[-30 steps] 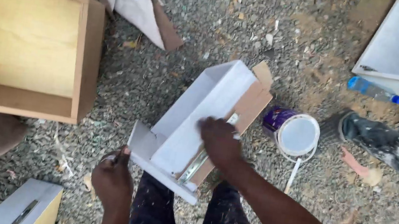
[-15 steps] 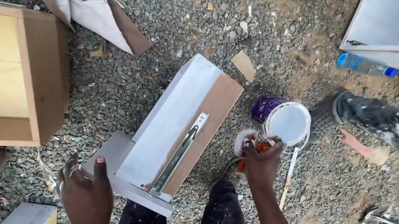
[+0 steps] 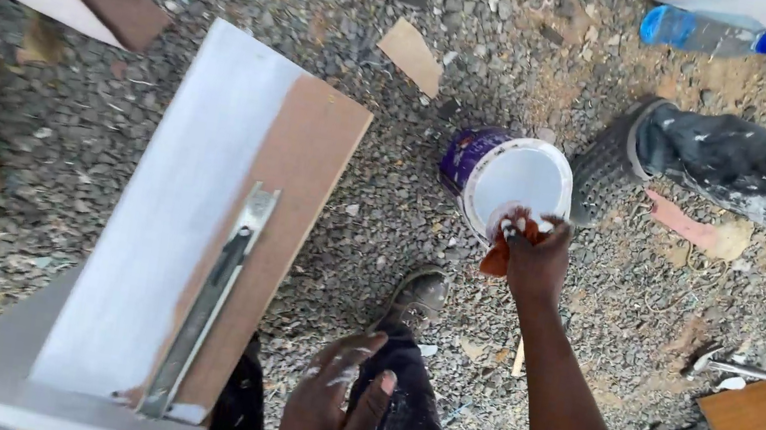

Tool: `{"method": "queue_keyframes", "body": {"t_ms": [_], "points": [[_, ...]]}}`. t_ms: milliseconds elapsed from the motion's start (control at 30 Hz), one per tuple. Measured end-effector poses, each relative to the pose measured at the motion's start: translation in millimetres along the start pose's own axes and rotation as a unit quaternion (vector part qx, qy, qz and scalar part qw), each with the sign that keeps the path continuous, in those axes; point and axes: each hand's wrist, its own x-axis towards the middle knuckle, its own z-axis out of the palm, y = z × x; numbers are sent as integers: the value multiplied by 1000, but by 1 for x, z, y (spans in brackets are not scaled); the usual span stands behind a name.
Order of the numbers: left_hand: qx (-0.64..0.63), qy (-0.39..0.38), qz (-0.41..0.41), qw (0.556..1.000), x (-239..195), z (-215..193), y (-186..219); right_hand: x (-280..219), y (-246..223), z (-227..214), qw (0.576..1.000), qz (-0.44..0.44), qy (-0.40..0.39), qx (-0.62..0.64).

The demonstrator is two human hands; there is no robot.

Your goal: Applying white paint to wooden drawer components using a rag in an outdoor workshop environment.

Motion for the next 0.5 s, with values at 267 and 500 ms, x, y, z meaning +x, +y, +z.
{"method": "queue_keyframes", "body": {"t_ms": [267, 500], "points": [[-206, -69, -84, 973, 20, 84, -63, 91, -8, 31, 981, -131, -66, -129], [-219, -97, -182, 954, 54, 89, -68, 120, 4, 44, 966, -152, -48, -203]]}}
